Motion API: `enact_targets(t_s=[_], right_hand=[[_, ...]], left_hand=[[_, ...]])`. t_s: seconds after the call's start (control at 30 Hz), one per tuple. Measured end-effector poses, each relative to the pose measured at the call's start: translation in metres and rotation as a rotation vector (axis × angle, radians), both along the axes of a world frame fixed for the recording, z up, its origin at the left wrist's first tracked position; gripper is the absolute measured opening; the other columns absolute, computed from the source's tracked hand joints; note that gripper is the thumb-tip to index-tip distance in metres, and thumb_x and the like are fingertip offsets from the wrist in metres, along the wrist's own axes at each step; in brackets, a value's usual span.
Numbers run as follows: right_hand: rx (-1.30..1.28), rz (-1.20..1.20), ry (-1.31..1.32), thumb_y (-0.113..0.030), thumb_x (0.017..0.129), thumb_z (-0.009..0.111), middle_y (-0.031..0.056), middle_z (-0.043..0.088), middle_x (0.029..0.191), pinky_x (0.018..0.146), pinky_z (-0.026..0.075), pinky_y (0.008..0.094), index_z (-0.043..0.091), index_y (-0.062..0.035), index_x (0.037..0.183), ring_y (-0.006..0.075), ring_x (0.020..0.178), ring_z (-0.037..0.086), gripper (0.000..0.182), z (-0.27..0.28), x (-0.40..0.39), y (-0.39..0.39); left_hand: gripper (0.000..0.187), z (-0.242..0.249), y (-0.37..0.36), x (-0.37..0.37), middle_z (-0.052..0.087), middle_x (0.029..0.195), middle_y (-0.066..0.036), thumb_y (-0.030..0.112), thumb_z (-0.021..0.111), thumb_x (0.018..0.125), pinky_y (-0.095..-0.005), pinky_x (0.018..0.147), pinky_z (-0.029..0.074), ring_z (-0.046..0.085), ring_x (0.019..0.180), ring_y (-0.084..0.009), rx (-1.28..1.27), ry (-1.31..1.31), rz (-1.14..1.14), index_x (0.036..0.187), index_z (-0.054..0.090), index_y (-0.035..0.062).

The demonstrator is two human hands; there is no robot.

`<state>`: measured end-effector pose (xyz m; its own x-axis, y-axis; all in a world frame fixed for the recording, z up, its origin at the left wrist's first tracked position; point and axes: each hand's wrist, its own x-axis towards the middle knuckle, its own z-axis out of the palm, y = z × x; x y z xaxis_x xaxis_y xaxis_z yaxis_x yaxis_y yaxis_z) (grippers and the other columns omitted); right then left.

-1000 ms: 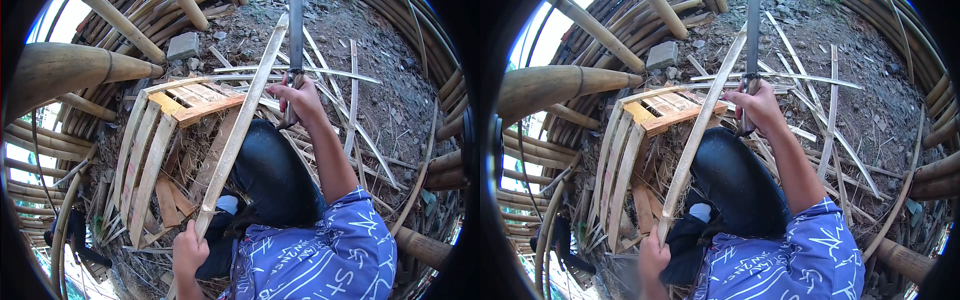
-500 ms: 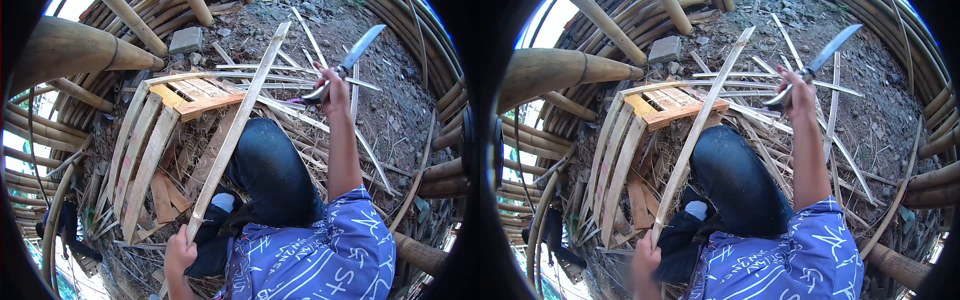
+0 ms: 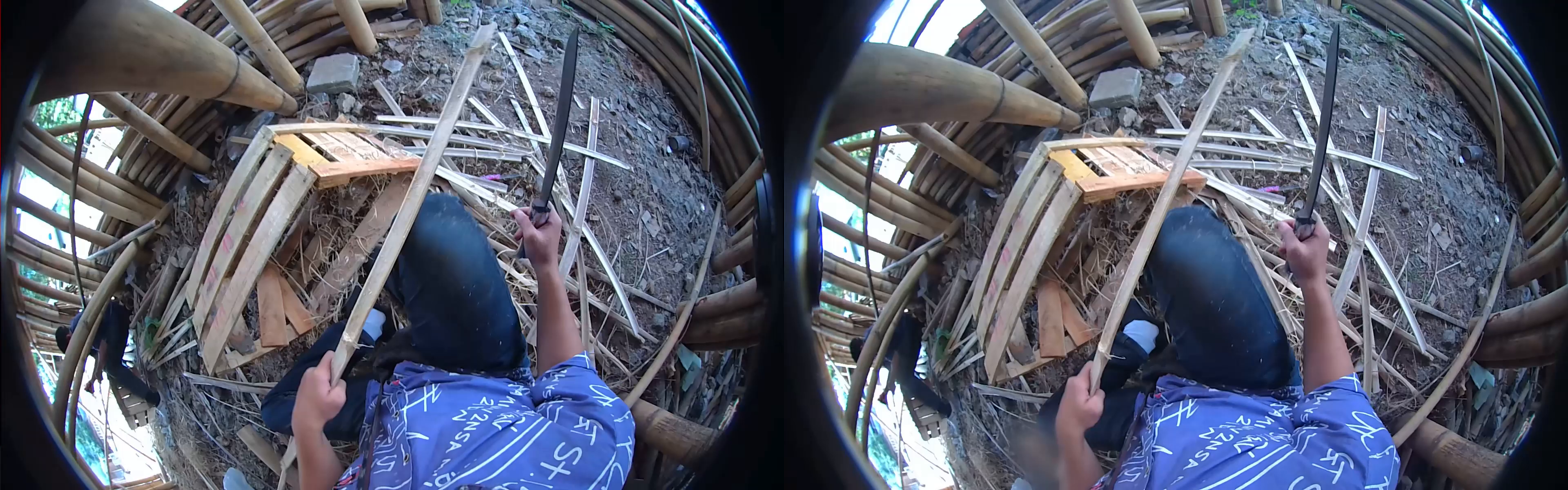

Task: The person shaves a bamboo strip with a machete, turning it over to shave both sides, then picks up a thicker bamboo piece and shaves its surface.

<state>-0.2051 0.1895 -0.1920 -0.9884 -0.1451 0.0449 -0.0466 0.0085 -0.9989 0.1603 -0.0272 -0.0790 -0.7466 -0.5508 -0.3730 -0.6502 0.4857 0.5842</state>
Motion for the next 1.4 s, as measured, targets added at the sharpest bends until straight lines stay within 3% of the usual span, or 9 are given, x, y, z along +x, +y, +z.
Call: enact_targets(t_s=[0.13, 0.3, 0.33, 0.37, 0.47, 0.73, 1.1, 1.23, 1.4], right_hand=[[-0.113, 0.069, 0.016, -0.002, 0.081, 0.065, 0.0007, 0.059, 0.067, 0.046, 0.043, 0.0219, 0.054, -0.0024, 0.084, 0.0069, 0.050, 0.053, 0.012, 0.053, -0.001, -0.015], [0.320, 0.203, 0.392, -0.005, 0.078, 0.069, 0.0041, 0.054, 0.057, 0.047, 0.039, 0.0269, 0.053, -0.0021, 0.074, 0.0096, 0.048, 0.050, 0.016, 0.100, 0.003, -0.028], [0.334, 0.210, 0.357, -0.009, 0.075, 0.070, 0.0123, 0.054, 0.055, 0.050, 0.044, 0.0332, 0.055, -0.0020, 0.072, 0.0209, 0.049, 0.057, 0.017, 0.104, 0.005, -0.032], [0.319, 0.187, 0.350, -0.009, 0.075, 0.070, 0.0123, 0.054, 0.055, 0.050, 0.044, 0.0332, 0.055, -0.0020, 0.072, 0.0209, 0.049, 0.057, 0.017, 0.100, 0.004, -0.034], [0.521, 0.199, 0.515, -0.014, 0.065, 0.068, 0.0189, 0.060, 0.065, 0.058, 0.048, 0.0453, 0.057, -0.0028, 0.073, 0.0384, 0.065, 0.062, 0.017, 0.092, 0.007, -0.040], [0.673, 0.206, 0.478, -0.012, 0.058, 0.064, 0.0164, 0.058, 0.061, 0.059, 0.050, 0.0454, 0.056, -0.0063, 0.067, 0.0375, 0.064, 0.062, 0.014, 0.059, -0.011, -0.045], [0.924, 0.139, 0.585, -0.016, 0.062, 0.065, 0.0156, 0.062, 0.065, 0.061, 0.052, 0.0454, 0.055, -0.0068, 0.069, 0.0368, 0.065, 0.064, 0.015, 0.044, -0.057, -0.082], [0.866, 0.131, 0.618, -0.013, 0.062, 0.062, 0.0166, 0.060, 0.062, 0.058, 0.050, 0.0462, 0.054, -0.0062, 0.068, 0.0376, 0.063, 0.062, 0.013, 0.039, -0.054, -0.095], [0.940, -0.029, 0.388, -0.016, 0.075, 0.061, 0.0192, 0.064, 0.067, 0.060, 0.051, 0.0472, 0.061, -0.0047, 0.072, 0.0378, 0.065, 0.064, 0.012, 0.019, -0.085, -0.076]], left_hand=[[0.022, 0.011, 0.024, -0.011, 0.056, 0.066, -0.027, 0.004, 0.053, 0.069, -0.0539, 0.059, 0.044, 0.058, 0.068, -0.0461, -0.224, 0.022, 0.047, 0.091, 0.051, 0.0013], [0.036, 0.032, 0.021, -0.032, 0.058, 0.068, -0.029, 0.006, 0.056, 0.068, -0.0531, 0.064, 0.047, 0.058, 0.070, -0.0468, -0.443, -0.057, 0.042, 0.101, 0.055, -0.0068], [0.034, 0.031, 0.017, -0.034, 0.057, 0.067, -0.029, 0.006, 0.057, 0.067, -0.0529, 0.063, 0.047, 0.059, 0.069, -0.0466, -0.476, -0.052, 0.015, 0.099, 0.055, -0.0060], [0.033, 0.030, 0.012, -0.035, 0.057, 0.066, -0.028, 0.006, 0.057, 0.067, -0.0528, 0.062, 0.046, 0.059, 0.068, -0.0463, -0.508, -0.050, -0.014, 0.097, 0.055, -0.0051], [0.026, 0.030, 0.002, -0.040, 0.055, 0.061, -0.026, 0.007, 0.057, 0.065, -0.0514, 0.057, 0.046, 0.059, 0.062, -0.0450, -0.551, -0.039, -0.110, 0.089, 0.054, -0.0025], [0.017, 0.025, -0.026, -0.049, 0.054, 0.059, -0.025, 0.002, 0.055, 0.065, -0.0495, 0.054, 0.047, 0.059, 0.059, -0.0443, -0.447, 0.046, -0.234, 0.081, 0.051, -0.0002], [0.017, 0.029, -0.061, -0.038, 0.050, 0.057, -0.026, 0.001, 0.053, 0.064, -0.0507, 0.053, 0.043, 0.056, 0.061, -0.0473, -0.361, 0.009, -0.159, 0.078, 0.045, -0.0011], [0.017, 0.028, -0.060, -0.035, 0.050, 0.057, -0.026, 0.001, 0.054, 0.064, -0.0500, 0.053, 0.043, 0.055, 0.060, -0.0475, -0.364, 0.002, -0.148, 0.078, 0.045, -0.0010], [0.017, 0.027, -0.058, -0.013, 0.053, 0.058, -0.025, 0.005, 0.055, 0.065, -0.0506, 0.055, 0.046, 0.058, 0.060, -0.0448, -0.299, -0.095, -0.106, 0.080, 0.049, -0.0008]])
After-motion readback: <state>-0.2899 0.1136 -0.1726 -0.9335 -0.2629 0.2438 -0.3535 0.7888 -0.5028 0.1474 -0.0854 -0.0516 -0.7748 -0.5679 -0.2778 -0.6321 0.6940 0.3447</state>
